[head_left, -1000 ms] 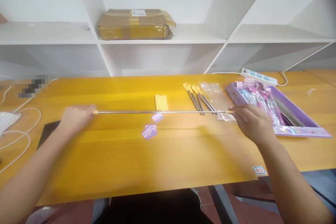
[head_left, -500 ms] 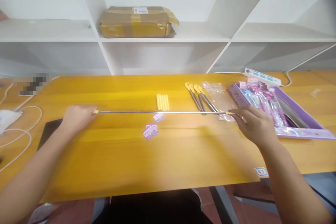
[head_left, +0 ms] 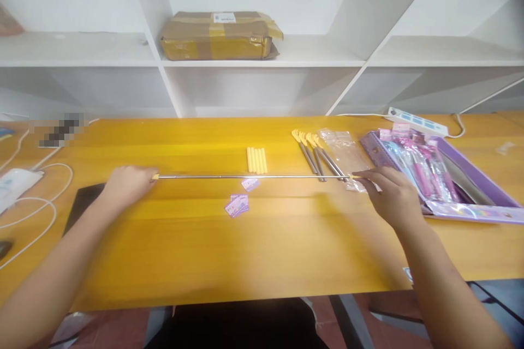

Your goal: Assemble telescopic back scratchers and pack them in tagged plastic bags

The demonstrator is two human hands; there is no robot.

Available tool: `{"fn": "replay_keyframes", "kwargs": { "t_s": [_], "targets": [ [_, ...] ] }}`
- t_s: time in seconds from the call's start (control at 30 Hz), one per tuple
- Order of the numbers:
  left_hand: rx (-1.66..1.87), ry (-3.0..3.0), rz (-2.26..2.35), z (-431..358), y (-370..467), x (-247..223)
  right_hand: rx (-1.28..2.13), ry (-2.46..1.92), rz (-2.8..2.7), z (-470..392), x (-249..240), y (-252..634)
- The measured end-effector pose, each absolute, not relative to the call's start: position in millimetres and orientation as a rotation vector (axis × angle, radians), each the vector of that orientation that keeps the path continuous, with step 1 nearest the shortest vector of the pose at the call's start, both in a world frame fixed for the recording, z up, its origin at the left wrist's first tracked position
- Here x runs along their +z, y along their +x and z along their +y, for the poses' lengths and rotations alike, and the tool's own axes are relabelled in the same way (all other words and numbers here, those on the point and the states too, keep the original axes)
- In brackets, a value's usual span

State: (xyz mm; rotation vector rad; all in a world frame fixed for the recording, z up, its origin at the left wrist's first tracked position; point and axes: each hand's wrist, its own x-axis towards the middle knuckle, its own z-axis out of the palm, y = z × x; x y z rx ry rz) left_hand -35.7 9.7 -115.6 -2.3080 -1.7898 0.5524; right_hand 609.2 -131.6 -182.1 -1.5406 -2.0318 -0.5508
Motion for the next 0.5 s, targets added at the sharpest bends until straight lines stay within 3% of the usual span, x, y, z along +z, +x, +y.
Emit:
{"fn": "replay_keyframes", "kwargs": {
  "t_s": [0.27, 0.5],
  "targets": [
    [0.522, -2.379, -1.756, 7.9, -12.0, -113.0, -0.527, -1.407, -2.072, -120.5, -182.2, 589.3],
    [0.536, -2.606, -1.639, -0.4, 127.2, -125.6, -0.422, -1.202, -2.193, -56.8, -221.6, 447.5]
  ]
}}
